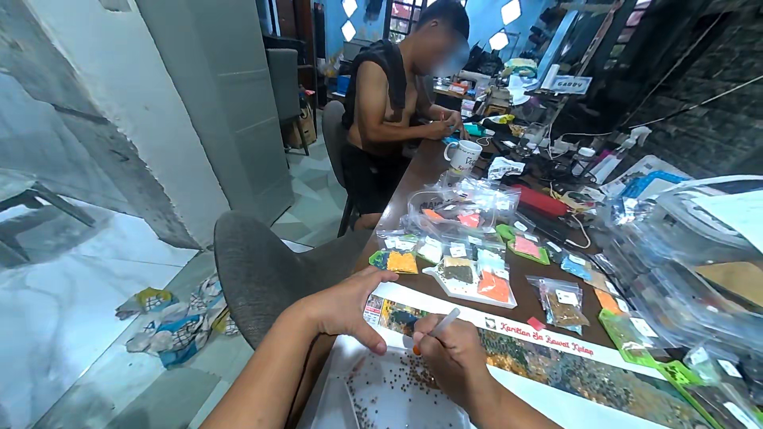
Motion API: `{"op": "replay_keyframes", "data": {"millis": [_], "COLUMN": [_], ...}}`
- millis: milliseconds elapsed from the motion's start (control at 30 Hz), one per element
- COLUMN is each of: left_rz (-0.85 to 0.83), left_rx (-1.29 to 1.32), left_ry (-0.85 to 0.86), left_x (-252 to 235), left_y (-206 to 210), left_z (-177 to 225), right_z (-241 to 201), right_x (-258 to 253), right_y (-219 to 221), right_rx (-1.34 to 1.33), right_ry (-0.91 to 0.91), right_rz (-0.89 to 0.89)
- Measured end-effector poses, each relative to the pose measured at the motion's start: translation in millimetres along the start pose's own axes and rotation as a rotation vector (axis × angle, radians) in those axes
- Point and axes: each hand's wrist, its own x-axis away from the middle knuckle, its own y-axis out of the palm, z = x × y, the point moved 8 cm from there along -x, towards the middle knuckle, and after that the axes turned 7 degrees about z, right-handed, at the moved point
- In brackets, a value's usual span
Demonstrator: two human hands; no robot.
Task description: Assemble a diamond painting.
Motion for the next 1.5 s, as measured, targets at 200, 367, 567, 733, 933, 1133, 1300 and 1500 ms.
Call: {"op": "replay_keyframes", "data": {"millis": [200, 367, 567, 733, 933, 1133, 1300, 1500], "left_rz": [-0.005, -0.013, 0.087, 0.201, 0.287, 0.317, 0.316, 0.319], "left_rx": [0.013, 0.005, 0.089, -0.002, -0.059, -0.124, -0.127, -0.106], "left_ry": [0.015, 0.021, 0.029, 0.008, -0.031, -0.062, -0.064, -0.064], "left_x": [-0.6, -0.5, -2.3, -6.1, -10.1, -9.9, -9.7, -9.8], "left_y": [-0.5, -2.5, -10.7, -15.7, -17.0, -19.0, -19.5, -19.0], "left_z": [-1.1, 0.7, -4.1, -4.6, -5.8, -1.0, -3.6, -2.6], "right_z": [12.4, 30.3, 54.7, 63.6, 67.1, 65.2, 64.7, 66.0], "right_x": [-10.9, -37.8, -58.0, -58.8, -55.0, -54.7, -54.7, -54.1], "right_y": [-2.5, 10.3, 24.5, 27.4, 27.0, 27.9, 28.8, 28.7], "right_rx": [-0.156, -0.169, -0.093, -0.055, -0.049, -0.008, 0.015, -0.006], "right_ry": [0.273, 0.533, 0.557, 0.593, 0.596, 0.566, 0.580, 0.559], "right_rz": [0.040, -0.096, -0.209, -0.244, -0.251, -0.276, -0.300, -0.273]}}
